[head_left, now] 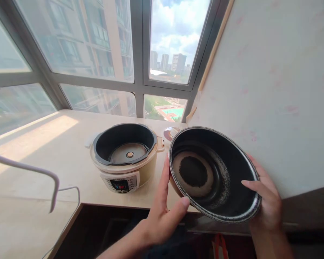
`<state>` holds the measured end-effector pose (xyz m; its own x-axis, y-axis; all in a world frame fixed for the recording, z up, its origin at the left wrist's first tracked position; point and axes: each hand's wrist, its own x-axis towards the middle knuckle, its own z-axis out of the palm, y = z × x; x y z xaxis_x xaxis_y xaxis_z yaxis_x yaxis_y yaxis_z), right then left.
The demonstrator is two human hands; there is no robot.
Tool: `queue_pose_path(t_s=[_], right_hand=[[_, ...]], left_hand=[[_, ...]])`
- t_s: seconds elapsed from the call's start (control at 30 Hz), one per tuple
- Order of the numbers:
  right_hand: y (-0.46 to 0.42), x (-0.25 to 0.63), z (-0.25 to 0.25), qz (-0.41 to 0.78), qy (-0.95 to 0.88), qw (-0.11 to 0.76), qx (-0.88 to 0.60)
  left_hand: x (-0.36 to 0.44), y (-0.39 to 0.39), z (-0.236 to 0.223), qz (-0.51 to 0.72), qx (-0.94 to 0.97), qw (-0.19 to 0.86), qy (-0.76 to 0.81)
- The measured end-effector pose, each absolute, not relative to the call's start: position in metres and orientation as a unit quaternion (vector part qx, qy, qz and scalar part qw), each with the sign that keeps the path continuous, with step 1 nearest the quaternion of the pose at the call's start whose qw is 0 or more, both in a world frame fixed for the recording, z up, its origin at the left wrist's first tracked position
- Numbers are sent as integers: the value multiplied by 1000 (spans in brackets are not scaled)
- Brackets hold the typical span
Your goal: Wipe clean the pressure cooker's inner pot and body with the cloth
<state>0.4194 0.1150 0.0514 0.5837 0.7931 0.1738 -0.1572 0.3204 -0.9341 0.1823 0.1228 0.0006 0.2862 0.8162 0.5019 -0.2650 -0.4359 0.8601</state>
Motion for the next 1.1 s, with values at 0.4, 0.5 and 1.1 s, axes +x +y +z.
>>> queue_pose_path(t_s=[0.4,0.5,1.1], right_hand=[[115,416,-53,446,-238,688,-521],[124,411,-62,451,-223,688,-524],[158,389,-64,443,-194,692,-535]], left_hand=[[168,91,-87,529,600,523,294],[162,99,-96,523,610,499,325],[158,146,-105,559,534,542,330]])
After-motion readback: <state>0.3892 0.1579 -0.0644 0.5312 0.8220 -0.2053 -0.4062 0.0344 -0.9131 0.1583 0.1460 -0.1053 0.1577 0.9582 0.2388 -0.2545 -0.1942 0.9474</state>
